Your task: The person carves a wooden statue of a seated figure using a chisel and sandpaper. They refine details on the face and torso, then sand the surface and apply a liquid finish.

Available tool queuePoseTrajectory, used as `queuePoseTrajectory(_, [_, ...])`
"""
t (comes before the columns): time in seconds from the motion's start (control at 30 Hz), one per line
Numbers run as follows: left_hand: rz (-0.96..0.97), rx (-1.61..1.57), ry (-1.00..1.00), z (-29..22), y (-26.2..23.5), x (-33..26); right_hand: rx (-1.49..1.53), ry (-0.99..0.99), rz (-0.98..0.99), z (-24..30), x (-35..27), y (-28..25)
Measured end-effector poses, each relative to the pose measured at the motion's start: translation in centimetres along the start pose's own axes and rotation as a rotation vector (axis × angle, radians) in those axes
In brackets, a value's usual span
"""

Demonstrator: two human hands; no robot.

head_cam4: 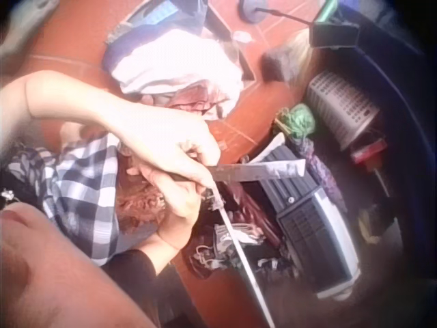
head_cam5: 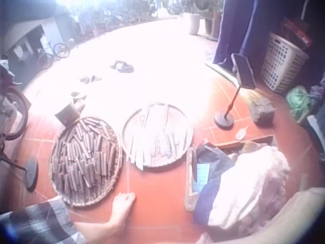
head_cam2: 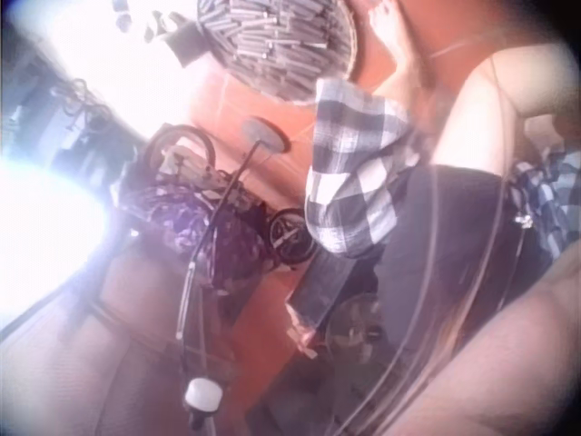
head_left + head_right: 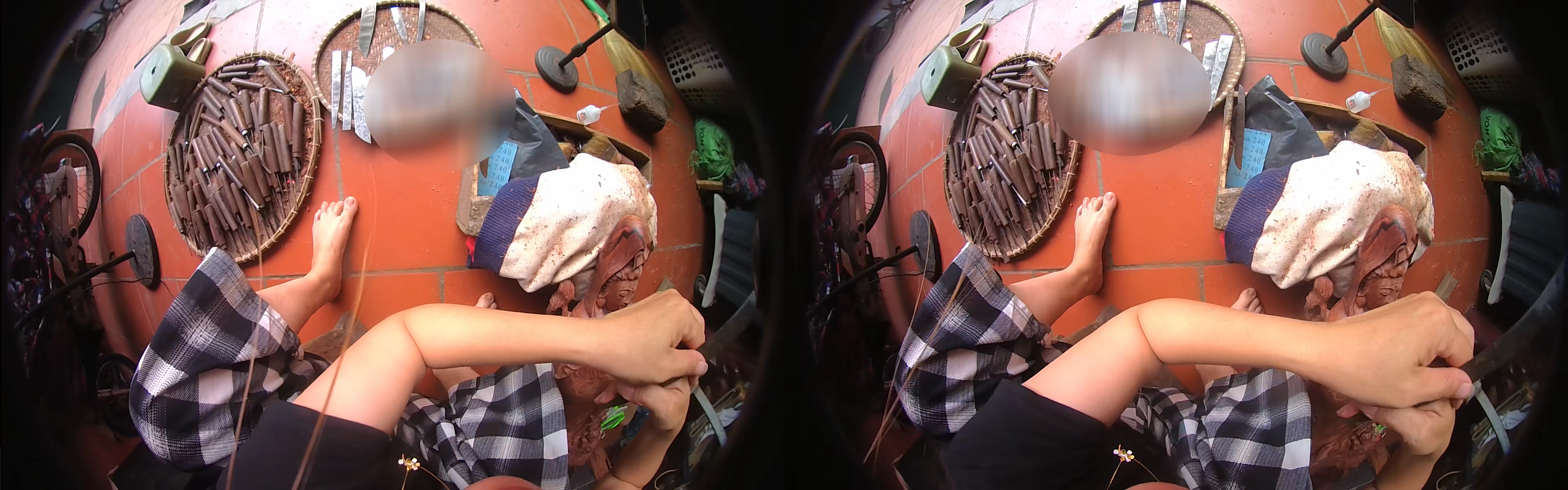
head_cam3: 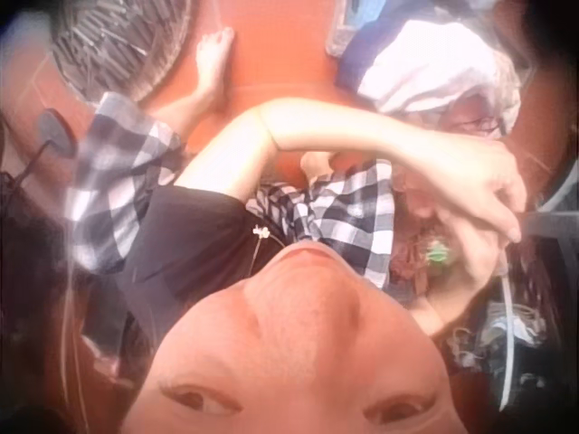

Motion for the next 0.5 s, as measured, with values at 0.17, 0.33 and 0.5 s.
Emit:
queuePoseTrajectory(0.17, [-0.26, -0.196, -0.025, -1.3, -11.4, -1.5, -0.253, -0.311, 0.112, 3.4, 2.1, 1.9])
queuePoseTrajectory(0.33, [-0.948, 0.982, -0.393, -4.3, -38.4, -9.3, -0.192, -0.262, -0.1, 0.4, -0.3, -0.6])
queuePoseTrajectory(0.5, [-1.047, 1.602, -0.946, -2.7, -55.7, -22.2, -0.158, -0.295, -0.139, -2.2, -0.6, -1.1])
Point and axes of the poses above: each hand's wrist, its own x-axis towards the middle knuckle, its own y-axis out of the palm, z = x × y, the point moved 5 cm from there along x, towards the middle knuckle, and after that the axes turned 4 degrees about y, right-handed, at the moved point
